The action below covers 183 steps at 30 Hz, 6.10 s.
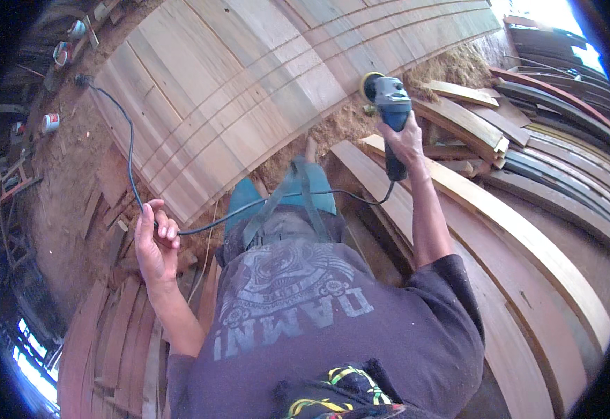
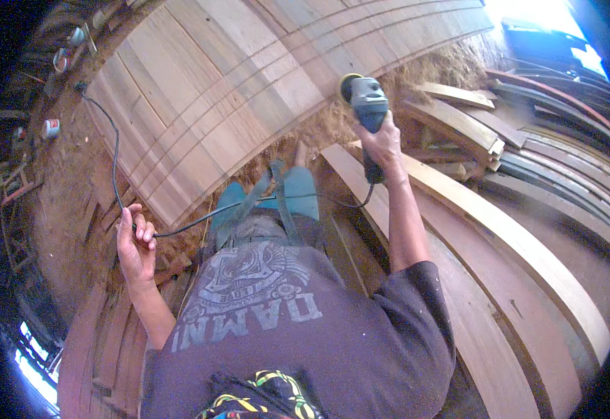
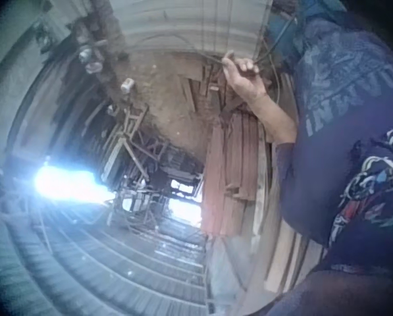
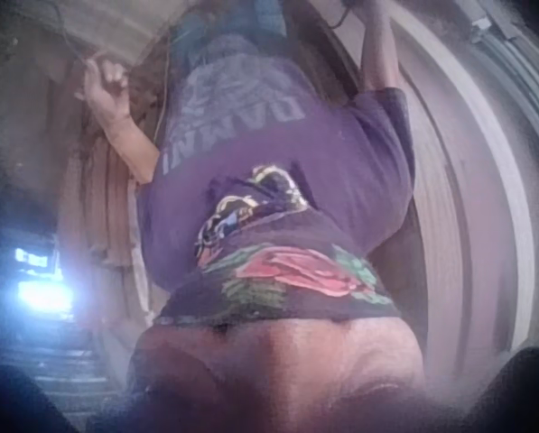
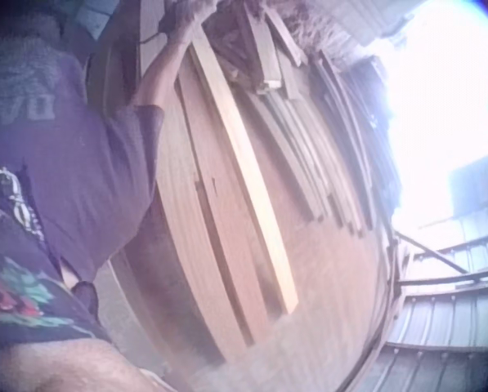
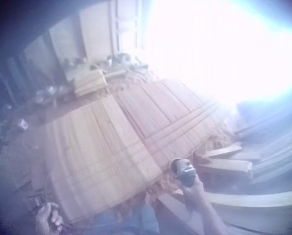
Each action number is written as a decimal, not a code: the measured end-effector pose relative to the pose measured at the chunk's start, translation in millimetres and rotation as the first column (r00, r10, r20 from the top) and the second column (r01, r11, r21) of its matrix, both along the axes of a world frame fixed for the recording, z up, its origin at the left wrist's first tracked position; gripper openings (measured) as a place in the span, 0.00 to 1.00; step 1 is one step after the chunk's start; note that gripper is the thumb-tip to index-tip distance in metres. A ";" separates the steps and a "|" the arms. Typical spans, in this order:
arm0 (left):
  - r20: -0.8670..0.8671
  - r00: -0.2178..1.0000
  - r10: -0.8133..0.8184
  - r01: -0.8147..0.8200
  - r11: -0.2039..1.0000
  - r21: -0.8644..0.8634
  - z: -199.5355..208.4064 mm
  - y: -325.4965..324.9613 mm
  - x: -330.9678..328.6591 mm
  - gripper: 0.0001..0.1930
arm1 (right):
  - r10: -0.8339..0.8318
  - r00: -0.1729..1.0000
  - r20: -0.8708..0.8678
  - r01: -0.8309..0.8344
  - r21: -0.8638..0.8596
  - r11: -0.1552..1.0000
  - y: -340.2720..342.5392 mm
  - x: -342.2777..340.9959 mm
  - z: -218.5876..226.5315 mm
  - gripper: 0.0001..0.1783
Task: The person uses a corded orbital sander to smooth the surface of a large wooden panel. They move the sander across the wood in steady passes while holding the power cord with the other hand. The panel remains stationary on a workbench throughout the clip.
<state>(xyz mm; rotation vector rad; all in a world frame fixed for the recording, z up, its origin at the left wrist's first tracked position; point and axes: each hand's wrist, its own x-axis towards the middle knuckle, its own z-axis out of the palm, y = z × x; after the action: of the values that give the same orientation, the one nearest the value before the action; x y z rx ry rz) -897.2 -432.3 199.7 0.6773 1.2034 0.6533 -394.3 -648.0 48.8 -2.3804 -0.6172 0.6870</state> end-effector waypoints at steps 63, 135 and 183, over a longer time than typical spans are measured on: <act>0.019 0.982 0.187 -0.188 0.977 0.099 3.6 -11.4 137.1 0.20 | 0.711 0.696 -0.101 -0.714 0.008 0.700 111.7 -71.1 -10.8 0.35; -0.033 0.990 -0.137 0.139 0.989 0.048 -15.7 44.6 253.7 0.20 | 0.203 0.977 -0.073 -0.208 -0.081 0.975 -10.7 107.5 -16.9 0.37; -0.214 0.977 0.011 0.005 0.997 0.075 17.5 -15.3 505.3 0.16 | 0.055 0.998 -0.019 -0.055 0.036 0.998 32.2 475.9 -30.5 0.38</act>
<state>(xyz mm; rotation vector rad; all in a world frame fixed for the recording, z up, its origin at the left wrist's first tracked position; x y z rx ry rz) -391.9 -447.6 217.3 0.8259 1.3844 0.6422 81.6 -615.8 18.3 -2.3294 -0.6830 0.7163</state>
